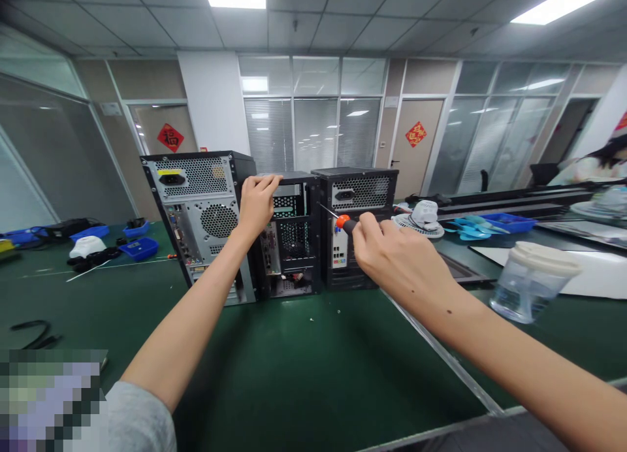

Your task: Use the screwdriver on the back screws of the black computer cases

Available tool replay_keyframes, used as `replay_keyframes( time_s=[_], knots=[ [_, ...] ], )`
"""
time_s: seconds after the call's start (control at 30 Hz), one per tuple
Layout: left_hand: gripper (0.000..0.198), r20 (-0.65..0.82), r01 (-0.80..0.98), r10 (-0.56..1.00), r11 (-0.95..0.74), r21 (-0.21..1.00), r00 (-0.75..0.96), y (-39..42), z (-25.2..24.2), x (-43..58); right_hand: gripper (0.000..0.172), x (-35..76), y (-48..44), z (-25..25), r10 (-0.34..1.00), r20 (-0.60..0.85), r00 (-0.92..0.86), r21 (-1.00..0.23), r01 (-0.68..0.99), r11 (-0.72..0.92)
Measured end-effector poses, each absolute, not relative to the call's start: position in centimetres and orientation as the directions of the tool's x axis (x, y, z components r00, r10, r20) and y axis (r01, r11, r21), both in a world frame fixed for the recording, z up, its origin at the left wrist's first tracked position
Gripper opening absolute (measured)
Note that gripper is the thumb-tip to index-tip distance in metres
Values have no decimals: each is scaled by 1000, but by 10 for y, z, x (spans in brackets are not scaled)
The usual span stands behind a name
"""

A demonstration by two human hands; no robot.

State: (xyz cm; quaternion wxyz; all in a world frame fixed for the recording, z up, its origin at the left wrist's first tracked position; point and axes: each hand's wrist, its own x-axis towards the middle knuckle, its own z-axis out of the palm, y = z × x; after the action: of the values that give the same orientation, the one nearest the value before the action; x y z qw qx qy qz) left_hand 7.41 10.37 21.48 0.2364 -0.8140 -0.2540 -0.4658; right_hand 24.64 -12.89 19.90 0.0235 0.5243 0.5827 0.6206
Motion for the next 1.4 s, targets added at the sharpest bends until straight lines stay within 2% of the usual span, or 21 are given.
replay_keyframes(
  time_s=[0.3, 0.47, 0.8, 1.13, 1.4],
  knots=[
    [49, 888, 633, 171, -757, -159, 428, 102, 215, 75, 29, 242, -131, 198, 602, 601, -525, 790, 506, -347],
    [47, 892, 633, 158, -756, -167, 424, 102, 215, 76, 32, 241, -132, 198, 614, 601, -512, 790, 499, -356],
    [47, 886, 641, 165, -747, -175, 433, 103, 215, 75, 27, 238, -132, 198, 608, 592, -530, 803, 460, -380],
    [48, 887, 632, 167, -757, -165, 432, 103, 215, 74, 14, 238, -127, 198, 578, 590, -564, 807, 446, -388],
    [47, 888, 632, 158, -755, -174, 432, 104, 215, 74, 17, 240, -124, 195, 582, 607, -541, 792, 474, -386]
  ],
)
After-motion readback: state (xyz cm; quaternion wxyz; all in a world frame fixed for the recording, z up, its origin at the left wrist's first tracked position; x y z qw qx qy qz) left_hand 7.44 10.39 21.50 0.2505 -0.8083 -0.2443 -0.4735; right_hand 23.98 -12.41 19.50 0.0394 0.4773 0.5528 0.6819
